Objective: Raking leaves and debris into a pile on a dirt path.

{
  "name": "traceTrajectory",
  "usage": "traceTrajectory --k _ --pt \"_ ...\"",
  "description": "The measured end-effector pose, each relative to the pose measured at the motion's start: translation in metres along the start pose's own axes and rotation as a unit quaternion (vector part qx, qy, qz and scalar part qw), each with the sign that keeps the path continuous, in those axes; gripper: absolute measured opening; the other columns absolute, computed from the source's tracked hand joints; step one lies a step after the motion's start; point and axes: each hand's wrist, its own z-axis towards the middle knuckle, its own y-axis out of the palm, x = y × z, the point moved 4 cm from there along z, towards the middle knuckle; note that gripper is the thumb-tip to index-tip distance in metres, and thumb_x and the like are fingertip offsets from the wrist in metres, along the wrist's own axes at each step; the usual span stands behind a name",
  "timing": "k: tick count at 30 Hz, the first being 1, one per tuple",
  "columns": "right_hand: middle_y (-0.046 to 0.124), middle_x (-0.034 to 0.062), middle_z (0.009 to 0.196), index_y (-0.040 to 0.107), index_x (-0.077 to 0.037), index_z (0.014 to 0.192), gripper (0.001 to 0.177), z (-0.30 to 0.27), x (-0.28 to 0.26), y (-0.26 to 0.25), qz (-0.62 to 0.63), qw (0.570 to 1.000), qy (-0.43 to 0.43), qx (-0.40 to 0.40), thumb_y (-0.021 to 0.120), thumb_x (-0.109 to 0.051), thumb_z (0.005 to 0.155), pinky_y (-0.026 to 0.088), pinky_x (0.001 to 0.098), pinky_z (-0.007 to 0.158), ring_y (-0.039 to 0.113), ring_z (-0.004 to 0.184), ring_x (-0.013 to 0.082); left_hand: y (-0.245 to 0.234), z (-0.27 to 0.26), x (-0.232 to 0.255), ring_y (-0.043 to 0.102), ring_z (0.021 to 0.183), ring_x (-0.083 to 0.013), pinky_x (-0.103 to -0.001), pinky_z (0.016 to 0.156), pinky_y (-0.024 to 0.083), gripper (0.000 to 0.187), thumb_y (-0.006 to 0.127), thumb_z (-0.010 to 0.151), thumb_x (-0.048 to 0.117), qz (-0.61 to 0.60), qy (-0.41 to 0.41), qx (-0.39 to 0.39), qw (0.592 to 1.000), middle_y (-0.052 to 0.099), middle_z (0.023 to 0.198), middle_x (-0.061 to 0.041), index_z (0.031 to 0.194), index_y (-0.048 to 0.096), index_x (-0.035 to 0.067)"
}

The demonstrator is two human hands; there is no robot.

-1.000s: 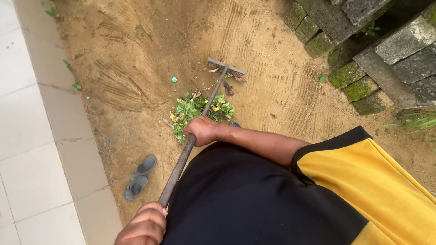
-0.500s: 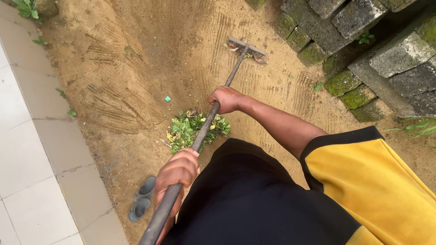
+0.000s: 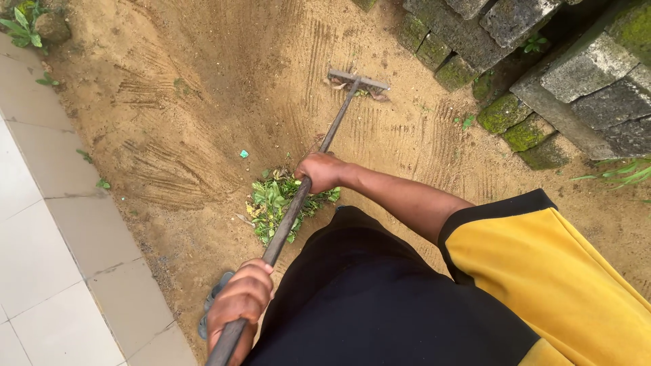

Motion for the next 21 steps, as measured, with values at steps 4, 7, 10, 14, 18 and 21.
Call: traceTrajectory --k 4,7,10,14,18,21 --pt "0.045 -0.0008 0.055 0.047 -0.014 0.060 0.035 -0.024 -0.050 0.024 0.044 0.999 0.017 -0.012 0.055 0.009 0.085 0.061 0.0271 0.071 0.052 0.058 0.0122 -0.023 -0.044 0.020 0.056 0.067 -0.0162 -0.043 0.090 0.048 0.053 0.041 0.108 0.042 0.018 -0.029 0.020 0.999 0.050 0.059 0.003 0.061 0.047 0.018" --pt "0.044 -0.0004 0.053 0.049 -0.017 0.060 0.039 -0.027 -0.072 0.061 0.034 0.999 -0.022 -0.023 0.060 0.000 0.092 0.063 0.0258 0.075 0.050 0.055 0.0118 -0.051 -0.087 0.029 0.061 0.066 -0.0177 -0.043 0.087 0.051 0.035 0.054 0.096 0.023 0.013 0.027 -0.062 0.998 0.053 0.059 0.002 0.063 0.044 0.019" --pt "0.049 -0.0030 0.054 0.051 -0.017 0.061 0.029 -0.031 -0.091 0.098 0.000 0.998 -0.054 -0.011 0.060 0.001 0.082 0.062 0.0329 0.068 0.059 0.057 0.0124 -0.066 -0.140 0.027 0.064 0.092 -0.0240 -0.045 0.103 0.044 0.033 0.051 0.100 0.009 0.018 -0.105 -0.150 0.983 0.062 0.076 -0.005 0.069 0.060 0.013" --pt "0.059 0.0001 0.053 0.058 -0.015 0.060 0.016 -0.042 -0.123 0.136 0.014 0.991 -0.124 0.046 0.064 -0.006 0.071 0.055 0.0361 0.064 0.060 0.054 0.0181 -0.072 -0.179 0.056 0.063 0.064 -0.0176 -0.041 0.089 0.055 0.038 0.055 0.095 0.012 0.056 -0.082 -0.059 0.993 0.057 0.057 -0.002 0.057 0.052 0.015" --pt "0.058 -0.0006 0.052 0.054 -0.016 0.057 0.019 -0.052 -0.153 0.174 0.011 0.986 -0.160 0.052 0.065 -0.010 0.071 0.052 0.0370 0.063 0.058 0.053 0.0191 -0.119 -0.307 0.009 0.071 0.097 -0.0222 -0.036 0.091 0.053 0.023 0.075 0.084 0.011 0.092 -0.138 -0.098 0.981 0.070 0.065 0.001 0.063 0.068 0.016" --pt "0.057 -0.0011 0.054 0.054 -0.015 0.060 0.021 -0.065 -0.174 0.193 0.017 0.988 -0.150 0.014 0.068 -0.007 0.075 0.054 0.0362 0.062 0.060 0.054 0.0173 -0.113 -0.331 0.032 0.071 0.094 -0.0258 -0.040 0.090 0.057 0.033 0.072 0.085 0.011 0.090 -0.126 -0.077 0.985 0.072 0.064 -0.001 0.056 0.057 0.017"
